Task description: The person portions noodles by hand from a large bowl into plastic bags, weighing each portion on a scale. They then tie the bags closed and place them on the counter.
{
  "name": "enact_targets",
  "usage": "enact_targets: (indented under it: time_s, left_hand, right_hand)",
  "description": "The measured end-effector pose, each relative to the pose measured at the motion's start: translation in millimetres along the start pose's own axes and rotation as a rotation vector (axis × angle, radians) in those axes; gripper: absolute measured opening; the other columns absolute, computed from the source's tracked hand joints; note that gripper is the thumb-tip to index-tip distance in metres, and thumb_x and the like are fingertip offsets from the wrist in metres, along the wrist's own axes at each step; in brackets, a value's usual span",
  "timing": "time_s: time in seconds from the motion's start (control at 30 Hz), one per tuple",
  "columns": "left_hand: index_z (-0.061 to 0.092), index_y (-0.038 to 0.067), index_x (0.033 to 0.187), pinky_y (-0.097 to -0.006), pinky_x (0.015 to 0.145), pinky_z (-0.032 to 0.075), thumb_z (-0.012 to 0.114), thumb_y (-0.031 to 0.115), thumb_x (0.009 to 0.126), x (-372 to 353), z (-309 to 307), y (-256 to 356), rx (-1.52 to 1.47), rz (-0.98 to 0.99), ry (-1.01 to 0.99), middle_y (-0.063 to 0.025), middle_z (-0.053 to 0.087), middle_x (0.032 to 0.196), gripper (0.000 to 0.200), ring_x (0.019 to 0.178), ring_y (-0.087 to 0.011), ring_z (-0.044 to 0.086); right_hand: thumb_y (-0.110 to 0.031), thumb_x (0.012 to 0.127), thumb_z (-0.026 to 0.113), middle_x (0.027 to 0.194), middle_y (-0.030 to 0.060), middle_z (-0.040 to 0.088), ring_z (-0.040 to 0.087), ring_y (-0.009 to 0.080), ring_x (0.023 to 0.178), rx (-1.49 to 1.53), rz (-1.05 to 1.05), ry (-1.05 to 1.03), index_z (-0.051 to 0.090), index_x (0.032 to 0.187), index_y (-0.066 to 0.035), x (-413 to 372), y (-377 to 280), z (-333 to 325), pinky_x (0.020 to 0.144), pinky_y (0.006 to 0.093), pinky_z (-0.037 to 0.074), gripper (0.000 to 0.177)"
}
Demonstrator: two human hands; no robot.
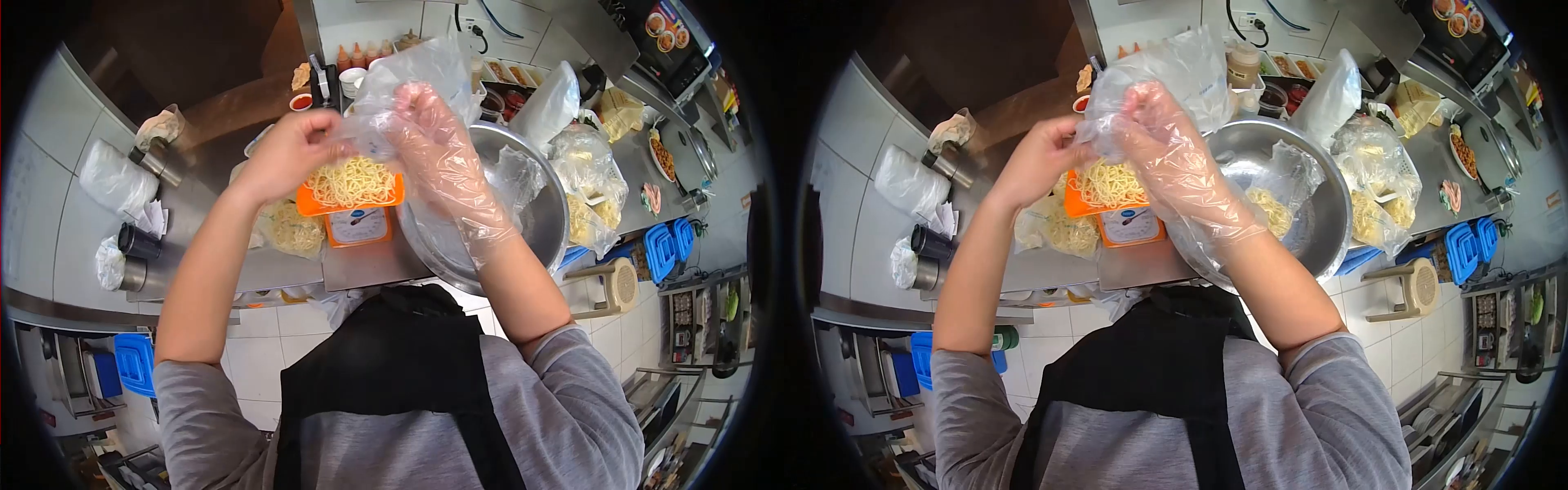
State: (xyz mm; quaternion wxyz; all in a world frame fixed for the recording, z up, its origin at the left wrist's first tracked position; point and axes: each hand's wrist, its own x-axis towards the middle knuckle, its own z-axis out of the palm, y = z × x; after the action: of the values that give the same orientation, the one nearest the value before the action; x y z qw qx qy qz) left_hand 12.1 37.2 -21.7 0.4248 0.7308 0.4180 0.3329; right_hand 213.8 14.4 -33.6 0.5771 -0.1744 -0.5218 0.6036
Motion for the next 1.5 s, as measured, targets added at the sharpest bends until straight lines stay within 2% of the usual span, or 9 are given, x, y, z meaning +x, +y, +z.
enact_targets:
  time_s: [0.27, 0.67, 0.73, 0.8, 0.93, 1.1, 1.23, 1.33, 1.5]
  left_hand:
    - [0.064, 0.0, 0.112, -0.0278, 0.087, 0.052, 0.052, 0.011, 0.1, -41.2, -2.8, -22.2, -0.932, -0.001, 0.339, -0.0054, 0.068, 0.105, 0.021, 0.093, -0.0114, 0.064]
    - [0.035, 0.011, 0.072, -0.0186, 0.067, 0.04, 0.065, -0.009, 0.085, -73.8, 28.0, -41.3, -0.115, 0.251, 0.371, 0.0044, 0.046, 0.076, 0.038, 0.073, -0.0034, 0.045]
    - [0.033, 0.009, 0.071, -0.0228, 0.06, 0.033, 0.064, -0.01, 0.081, -73.0, 29.8, -70.9, -0.288, 0.176, 0.543, 0.0048, 0.036, 0.071, 0.038, 0.068, -0.0069, 0.035]
    - [0.041, 0.008, 0.079, -0.0225, 0.064, 0.038, 0.061, -0.009, 0.082, -72.7, 29.9, -84.3, -0.357, 0.194, 0.563, 0.0025, 0.044, 0.078, 0.027, 0.072, -0.0067, 0.042]
    - [0.046, 0.006, 0.122, -0.024, 0.073, 0.047, 0.063, 0.0, 0.086, -102.7, 29.0, -51.0, -1.046, -0.099, 0.509, -0.0023, 0.056, 0.102, 0.041, 0.084, -0.0098, 0.054]
    - [0.056, 0.009, 0.114, -0.0277, 0.073, 0.049, 0.064, 0.003, 0.084, -124.0, 16.2, -51.4, 0.277, 0.767, -0.037, -0.0042, 0.056, 0.094, 0.031, 0.083, -0.0126, 0.055]
    - [0.062, 0.006, 0.095, -0.0315, 0.065, 0.047, 0.063, -0.009, 0.074, -104.0, -32.1, -92.9, 0.248, 0.322, 0.466, -0.0116, 0.058, 0.1, 0.026, 0.075, -0.0235, 0.054]
    - [0.058, 0.002, 0.083, -0.0359, 0.071, 0.051, 0.057, -0.008, 0.076, -80.1, -82.2, -61.1, 0.737, 0.351, 0.615, -0.0122, 0.062, 0.115, 0.012, 0.084, -0.0307, 0.062]
    - [0.062, 0.003, 0.092, -0.0423, 0.071, 0.054, 0.064, 0.005, 0.079, -28.1, -99.3, -63.3, 0.785, 0.25, 0.538, -0.013, 0.062, 0.106, 0.013, 0.086, -0.0332, 0.066]
  right_hand:
    - [0.0, 0.089, 0.059, 0.063, -0.0044, 0.043, 0.042, 0.0058, 0.059, -0.745, -0.156, 0.169, 0.046, 0.105, -0.007, 11.1, 38.2, -2.4, 0.055, 0.026, 0.039, 0.022]
    - [0.006, 0.086, 0.06, 0.092, 0.0032, 0.049, 0.048, 0.0128, 0.085, -1.02, -0.361, 0.277, 0.045, 0.087, -0.006, -12.9, 52.3, 12.9, 0.077, 0.0284, 0.045, 0.019]
    - [-0.002, 0.093, 0.06, 0.093, 0.0032, 0.051, 0.051, 0.0123, 0.086, -0.328, 0.004, 0.146, 0.044, 0.091, -0.008, -42.0, 40.1, 52.1, 0.079, 0.0273, 0.045, 0.017]
    - [-0.003, 0.094, 0.057, 0.094, 0.0047, 0.052, 0.052, 0.012, 0.095, -0.31, 0.443, -0.189, 0.045, 0.095, -0.007, -63.9, 27.1, 75.5, 0.082, 0.0288, 0.045, 0.013]
    - [0.004, 0.085, 0.067, 0.107, 0.0055, 0.047, 0.05, 0.0127, 0.098, -0.576, 0.144, 0.071, 0.045, 0.112, -0.009, -73.4, 49.6, 72.2, 0.085, 0.0287, 0.045, 0.037]
    - [0.009, 0.084, 0.062, 0.122, 0.0078, 0.051, 0.055, 0.0159, 0.109, -0.282, -0.25, 0.488, 0.046, 0.125, -0.007, -52.3, 92.6, 50.1, 0.093, 0.0318, 0.048, 0.047]
    - [-0.002, 0.081, 0.072, 0.139, 0.0147, 0.047, 0.046, 0.0245, 0.131, -0.536, 0.482, -0.155, 0.04, 0.145, -0.008, -55.5, 54.8, 56.4, 0.104, 0.0384, 0.042, 0.071]
    - [-0.019, 0.073, 0.083, 0.141, 0.0204, 0.045, 0.041, 0.0326, 0.135, -1.294, -0.235, -0.157, 0.038, 0.146, -0.009, -23.7, 55.0, 51.2, 0.111, 0.0452, 0.035, 0.086]
    - [-0.062, 0.064, 0.076, 0.149, 0.0269, 0.036, 0.035, 0.043, 0.138, -1.725, -0.148, -0.127, 0.036, 0.15, -0.02, 9.1, 123.6, 11.7, 0.114, 0.0548, 0.023, 0.104]
